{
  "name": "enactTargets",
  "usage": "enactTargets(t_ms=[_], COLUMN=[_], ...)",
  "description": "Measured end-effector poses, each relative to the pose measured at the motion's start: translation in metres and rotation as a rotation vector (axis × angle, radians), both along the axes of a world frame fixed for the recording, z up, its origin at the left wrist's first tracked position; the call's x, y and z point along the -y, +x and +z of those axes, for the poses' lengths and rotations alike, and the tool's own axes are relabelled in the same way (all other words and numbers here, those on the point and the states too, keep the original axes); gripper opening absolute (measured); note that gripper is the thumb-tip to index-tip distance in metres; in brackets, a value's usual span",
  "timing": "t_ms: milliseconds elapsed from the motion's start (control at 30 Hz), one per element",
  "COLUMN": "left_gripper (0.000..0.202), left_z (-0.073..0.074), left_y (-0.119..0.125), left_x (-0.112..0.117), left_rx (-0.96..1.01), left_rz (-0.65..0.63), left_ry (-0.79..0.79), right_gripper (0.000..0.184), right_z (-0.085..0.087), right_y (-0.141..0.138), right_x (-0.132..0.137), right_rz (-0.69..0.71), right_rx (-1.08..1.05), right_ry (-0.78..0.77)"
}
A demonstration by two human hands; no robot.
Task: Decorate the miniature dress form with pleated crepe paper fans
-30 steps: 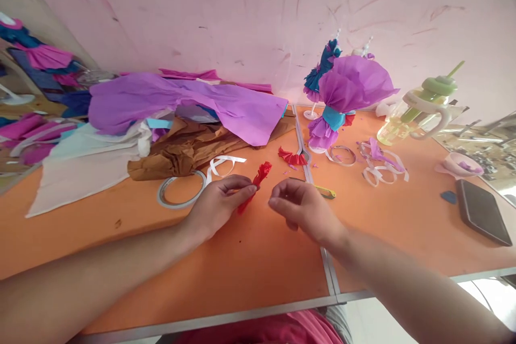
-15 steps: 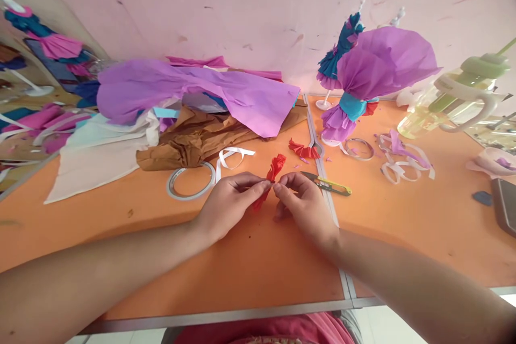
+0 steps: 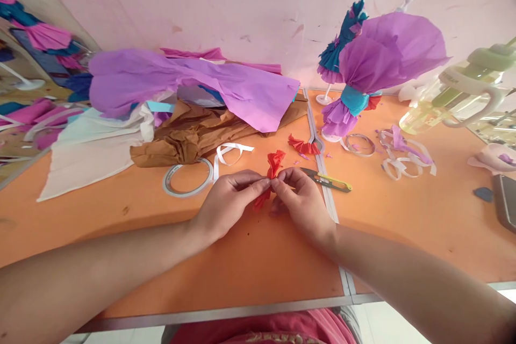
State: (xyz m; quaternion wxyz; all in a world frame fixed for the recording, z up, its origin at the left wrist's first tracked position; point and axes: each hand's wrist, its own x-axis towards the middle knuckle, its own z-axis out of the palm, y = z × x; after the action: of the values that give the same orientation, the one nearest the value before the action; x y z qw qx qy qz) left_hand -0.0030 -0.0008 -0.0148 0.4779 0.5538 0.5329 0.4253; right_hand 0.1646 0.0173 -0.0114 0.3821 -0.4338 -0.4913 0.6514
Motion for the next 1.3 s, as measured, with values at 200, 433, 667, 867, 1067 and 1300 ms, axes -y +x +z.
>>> enactTargets(t_ms=[200, 433, 667, 867, 1067, 1300], left_gripper=[0.026, 0.025, 0.021, 0.026, 0.028, 0.036], left_z=[-0.007, -0.004, -0.006, 0.003, 0.003, 0.0], left_y=[-0.002, 0.0, 0.001, 0.003, 0.002, -0.004], left_x=[0.0, 0.0, 0.003, 0.004, 0.0, 0.0], left_rx=[0.051, 0.037, 0.012, -0.111, -0.124, -0.124], left_rz=[-0.001, -0.007, -0.005, 0.0, 0.059, 0.101], left_ry=[0.025, 0.073, 0.101, 0.112, 0.052, 0.055], right_gripper=[0.03, 0.029, 0.028, 0.027, 0.025, 0.018], right_z=[-0.004, -0.002, -0.004, -0.006, -0.004, 0.014], right_y=[0.0, 0.0, -0.001, -0.001, -0.001, 0.004], right_x=[0.0, 0.002, -0.001, -0.001, 0.002, 0.002], right_rz=[0.011, 0.001, -0.029, -0.042, -0.014, 0.05], right_rx=[-0.01, 0.007, -0.026, -0.013, 0.054, 0.114], right_ry=[0.016, 0.012, -0.017, -0.007, 0.061, -0.013])
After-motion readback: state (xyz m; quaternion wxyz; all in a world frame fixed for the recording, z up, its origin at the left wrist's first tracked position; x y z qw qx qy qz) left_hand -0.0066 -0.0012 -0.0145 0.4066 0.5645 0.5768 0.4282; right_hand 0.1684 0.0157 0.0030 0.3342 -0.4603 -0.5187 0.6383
